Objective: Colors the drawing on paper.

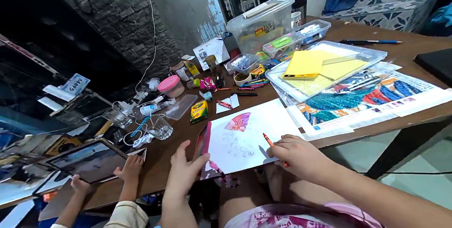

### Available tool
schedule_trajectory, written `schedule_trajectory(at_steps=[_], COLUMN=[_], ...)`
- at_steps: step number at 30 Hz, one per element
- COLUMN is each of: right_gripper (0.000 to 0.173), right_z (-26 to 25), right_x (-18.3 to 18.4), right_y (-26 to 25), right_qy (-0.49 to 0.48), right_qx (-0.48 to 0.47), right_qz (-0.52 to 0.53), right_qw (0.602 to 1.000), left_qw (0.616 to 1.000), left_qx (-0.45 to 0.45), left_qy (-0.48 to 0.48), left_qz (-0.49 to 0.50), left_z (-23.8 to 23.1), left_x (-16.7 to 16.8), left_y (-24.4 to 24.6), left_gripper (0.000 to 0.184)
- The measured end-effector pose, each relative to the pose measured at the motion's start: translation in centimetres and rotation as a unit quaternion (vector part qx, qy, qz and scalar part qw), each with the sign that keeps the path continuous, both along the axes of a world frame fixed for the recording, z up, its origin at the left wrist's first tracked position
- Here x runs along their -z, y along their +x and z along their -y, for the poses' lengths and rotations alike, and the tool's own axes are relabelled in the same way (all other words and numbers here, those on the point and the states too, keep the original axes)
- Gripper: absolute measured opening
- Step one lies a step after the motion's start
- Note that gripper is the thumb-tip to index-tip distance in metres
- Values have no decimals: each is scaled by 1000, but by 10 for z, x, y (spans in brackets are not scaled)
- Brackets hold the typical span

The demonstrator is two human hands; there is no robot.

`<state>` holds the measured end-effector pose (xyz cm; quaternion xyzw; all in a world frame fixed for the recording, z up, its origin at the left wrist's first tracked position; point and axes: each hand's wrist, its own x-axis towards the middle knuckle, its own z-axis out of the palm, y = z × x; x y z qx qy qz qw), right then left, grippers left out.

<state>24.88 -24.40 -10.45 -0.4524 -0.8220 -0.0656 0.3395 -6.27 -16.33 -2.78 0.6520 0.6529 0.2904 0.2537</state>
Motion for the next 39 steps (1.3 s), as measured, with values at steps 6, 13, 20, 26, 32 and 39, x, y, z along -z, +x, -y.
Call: schedule_trajectory(at_steps=[6,13,20,26,32,39], right_gripper=[13,25,22,22,16,25], right_z=[-1,-19,26,19,15,57], right_x=[-25,-69,-81,-34,-11,23], right_y=[41,79,50,85,103,96], right_qy=[113,184,201,166,121,118], right_qx=[-143,-239,-251,-214,-40,129], right_qz=[89,125,135,145,138,-106], right_qw=[979,945,937,952,982,979], left_qw=[999,997,986,984,976,962], left_qx=[-11,-15,-38,-27,38,213], left_qy=[34,51,64,11,135,165], left_qz=[21,-65,-148,-176,-165,33], left_z=[2,0,-4,-19,8,92], left_x=[-1,-3,8,20,24,55], left_y=[-31,-27,-6,-8,-12,-11], left_gripper=[88,88,90,92,82,27])
